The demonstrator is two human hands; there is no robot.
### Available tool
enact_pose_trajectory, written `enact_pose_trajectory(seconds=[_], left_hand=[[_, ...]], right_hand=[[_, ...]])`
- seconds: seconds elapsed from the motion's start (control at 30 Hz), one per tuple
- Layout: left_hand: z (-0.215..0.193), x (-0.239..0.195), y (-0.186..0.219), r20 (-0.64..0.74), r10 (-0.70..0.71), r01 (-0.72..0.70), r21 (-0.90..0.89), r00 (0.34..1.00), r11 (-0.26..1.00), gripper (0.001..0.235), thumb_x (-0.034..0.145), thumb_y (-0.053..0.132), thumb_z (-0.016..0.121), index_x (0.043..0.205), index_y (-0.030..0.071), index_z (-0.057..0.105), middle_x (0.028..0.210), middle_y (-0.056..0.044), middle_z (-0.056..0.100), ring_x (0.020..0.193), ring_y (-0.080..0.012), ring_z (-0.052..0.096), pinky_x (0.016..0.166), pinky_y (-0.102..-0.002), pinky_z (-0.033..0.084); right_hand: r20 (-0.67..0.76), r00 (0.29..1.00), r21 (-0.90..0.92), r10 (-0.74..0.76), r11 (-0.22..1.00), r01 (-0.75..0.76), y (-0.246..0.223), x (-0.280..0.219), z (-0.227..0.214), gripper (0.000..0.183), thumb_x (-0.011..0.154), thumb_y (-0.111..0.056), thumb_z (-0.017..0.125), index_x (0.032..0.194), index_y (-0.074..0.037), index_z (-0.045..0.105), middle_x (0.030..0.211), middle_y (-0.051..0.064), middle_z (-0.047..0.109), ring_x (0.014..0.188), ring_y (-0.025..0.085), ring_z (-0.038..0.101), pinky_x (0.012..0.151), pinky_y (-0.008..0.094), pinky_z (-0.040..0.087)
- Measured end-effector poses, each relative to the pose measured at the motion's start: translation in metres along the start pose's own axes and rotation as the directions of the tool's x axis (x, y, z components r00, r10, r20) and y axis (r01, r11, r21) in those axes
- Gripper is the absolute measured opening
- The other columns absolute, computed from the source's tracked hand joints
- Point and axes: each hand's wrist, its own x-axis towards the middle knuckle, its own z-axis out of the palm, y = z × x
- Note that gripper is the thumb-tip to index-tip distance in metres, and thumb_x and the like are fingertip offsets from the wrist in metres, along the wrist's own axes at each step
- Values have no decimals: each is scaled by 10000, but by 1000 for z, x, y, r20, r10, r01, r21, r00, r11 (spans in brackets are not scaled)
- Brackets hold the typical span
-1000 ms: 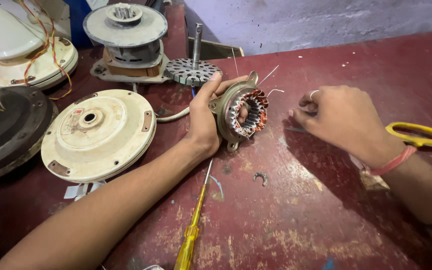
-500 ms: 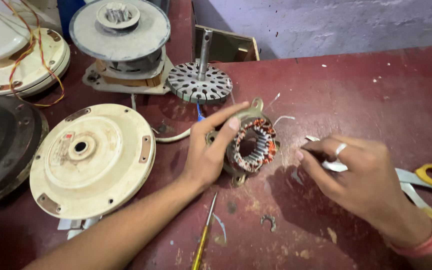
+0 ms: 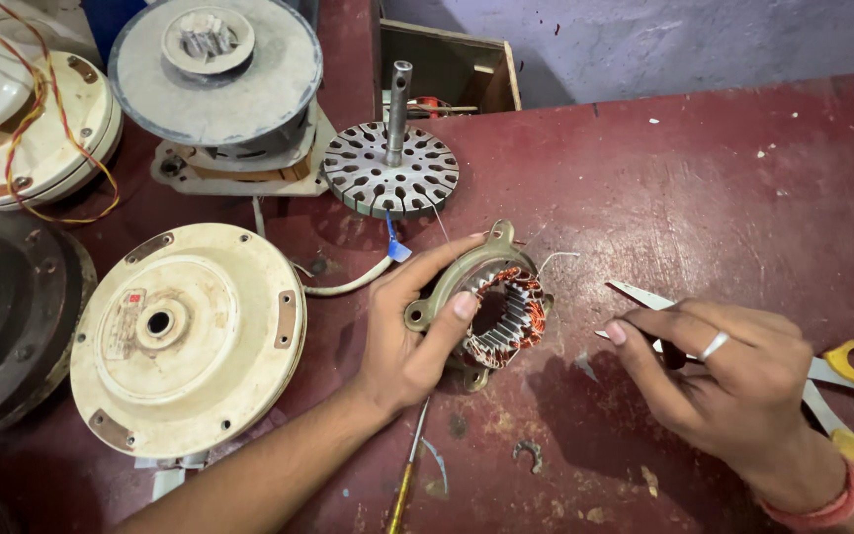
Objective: The person holds a small motor stator and uses a pair of yellow-handled scissors to trim and adjust copper windings. The person repeatedly rotates the stator and snips protruding wire ends while working at a red workbench with other motor parts nearby.
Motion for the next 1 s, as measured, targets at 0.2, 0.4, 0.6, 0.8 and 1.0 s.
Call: enact_pose_trajectory(seconds=[0.2,0.4,0.6,0.8,1.0], left_hand=[[3,-5,-7,0,57,-57,16,998,998,451,976,192,636,1361,-42,618,1164,-141,767,1081,-173,705,988,-301,546],[9,0,-8,-6,86,-86,-51,996,995,424,964,203,643,1315,-33,623,1111,-119,763,990,-147,740,902,-284,592],[13,1,-11,-23,264,-261,92,964,961,373,991,202,613,1279,-30,660,1084,-126,780,988,-151,728,902,-294,570],[15,0,-9,-68,350,-325,240,934,915,366,966,205,618,1253,-14,680,1074,-170,782,1010,-229,771,923,-341,577],[14,0,-4,-11,398,-381,269,917,885,419,939,218,640,1301,8,646,1116,-184,763,1041,-283,769,940,-363,573]], right_hand=[[-43,993,-66,-114,992,111,-8,-4,-2,111,846,-93,820,811,-20,744,606,84,605,475,186,537,463,335,377],[-118,985,-62,-128,991,121,-10,-4,-1,173,879,-131,823,780,-22,734,612,99,595,485,208,553,488,365,399],[-45,998,124,37,992,-32,-2,9,8,160,912,-164,784,968,-15,767,735,62,714,589,104,639,536,295,498],[14,968,390,250,890,-236,-14,22,36,262,877,-120,773,1115,-12,761,802,17,700,644,58,582,559,243,487],[-53,995,291,90,954,-71,-27,12,36,264,903,-85,778,1152,1,766,841,23,624,672,49,533,590,231,456]])
